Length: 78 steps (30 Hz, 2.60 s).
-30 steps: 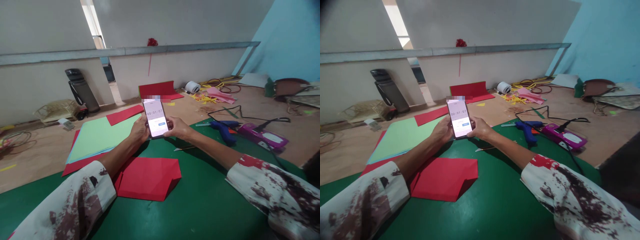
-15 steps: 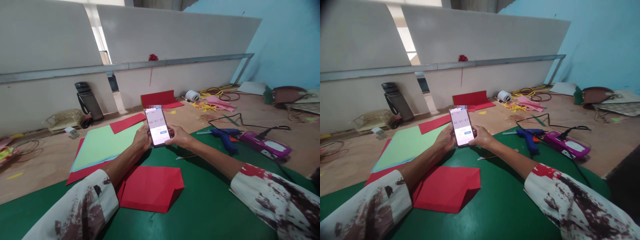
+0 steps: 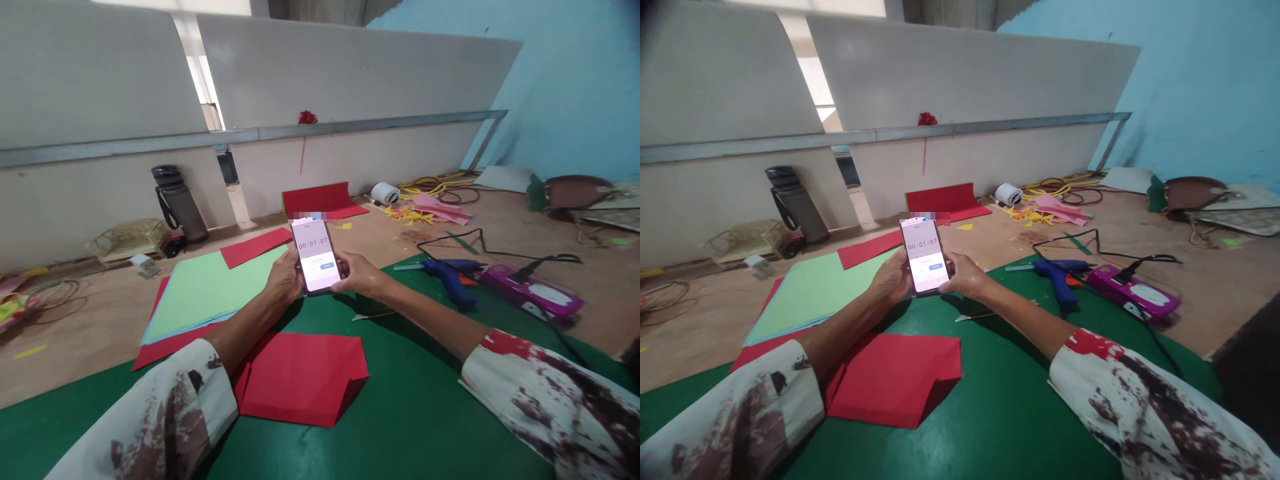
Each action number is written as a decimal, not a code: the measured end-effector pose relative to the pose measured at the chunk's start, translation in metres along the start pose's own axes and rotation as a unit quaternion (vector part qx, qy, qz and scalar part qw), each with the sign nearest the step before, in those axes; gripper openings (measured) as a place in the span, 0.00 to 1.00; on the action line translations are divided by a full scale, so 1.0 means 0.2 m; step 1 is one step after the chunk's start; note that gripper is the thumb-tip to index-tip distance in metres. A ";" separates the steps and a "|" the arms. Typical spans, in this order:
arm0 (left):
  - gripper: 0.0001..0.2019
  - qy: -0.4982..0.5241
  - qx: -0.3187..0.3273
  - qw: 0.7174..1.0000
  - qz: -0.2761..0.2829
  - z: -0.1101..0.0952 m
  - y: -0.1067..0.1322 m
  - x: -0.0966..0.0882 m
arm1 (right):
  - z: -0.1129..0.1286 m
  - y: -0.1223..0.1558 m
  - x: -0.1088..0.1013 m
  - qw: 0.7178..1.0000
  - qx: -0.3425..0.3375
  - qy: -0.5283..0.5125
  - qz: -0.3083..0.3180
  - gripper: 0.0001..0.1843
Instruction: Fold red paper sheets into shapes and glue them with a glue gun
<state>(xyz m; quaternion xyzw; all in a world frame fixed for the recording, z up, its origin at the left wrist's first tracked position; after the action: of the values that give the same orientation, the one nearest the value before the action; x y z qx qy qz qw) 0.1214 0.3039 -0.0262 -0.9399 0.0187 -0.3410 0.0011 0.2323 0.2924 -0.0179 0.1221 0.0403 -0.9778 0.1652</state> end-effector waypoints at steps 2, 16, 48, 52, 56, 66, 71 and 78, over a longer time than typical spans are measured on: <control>0.07 -0.002 -0.001 1.000 -0.003 0.00 0.00 -0.01 | -0.01 0.00 0.00 1.000 0.001 -0.004 0.005 0.36; 0.07 0.001 0.002 1.000 -0.017 0.01 -0.01 -0.02 | -0.01 -0.01 0.00 1.000 -0.005 -0.002 0.004 0.37; 0.05 -0.018 0.001 0.999 -0.027 0.00 -0.01 -0.02 | 0.00 0.00 0.02 0.999 -0.008 -0.048 0.024 0.34; 0.05 -0.019 0.003 1.000 -0.023 0.00 0.00 -0.02 | 0.01 0.00 0.02 0.998 -0.005 -0.050 0.028 0.34; 0.06 -0.024 0.002 0.999 -0.022 0.00 0.00 -0.02 | 0.01 0.00 0.02 0.998 -0.004 -0.047 0.029 0.35; 0.06 -0.036 0.007 0.999 -0.006 -0.01 0.01 0.00 | 0.04 -0.01 -0.02 0.999 -0.027 -0.017 -0.003 0.22; 0.08 -0.045 0.012 0.999 0.004 -0.02 0.01 0.01 | 0.05 -0.01 -0.04 0.999 -0.038 -0.012 -0.019 0.17; 0.09 -0.053 0.013 0.998 0.013 -0.01 0.01 0.01 | 0.03 -0.01 -0.05 0.999 -0.038 -0.017 -0.026 0.16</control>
<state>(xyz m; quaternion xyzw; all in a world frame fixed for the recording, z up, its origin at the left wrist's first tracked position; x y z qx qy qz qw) 0.1214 0.3019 -0.0227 -0.9563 0.0267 -0.2907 0.0184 0.2386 0.2968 -0.0087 0.0981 0.0783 -0.9815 0.1446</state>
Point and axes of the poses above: each hand's wrist, its own y-axis away from the middle knuckle, its own x-axis out of the palm, z = x × y, the point moved 10 cm from there along -y, towards the middle knuckle, and after that the axes turned 4 degrees about -z, right-handed, at the moved point
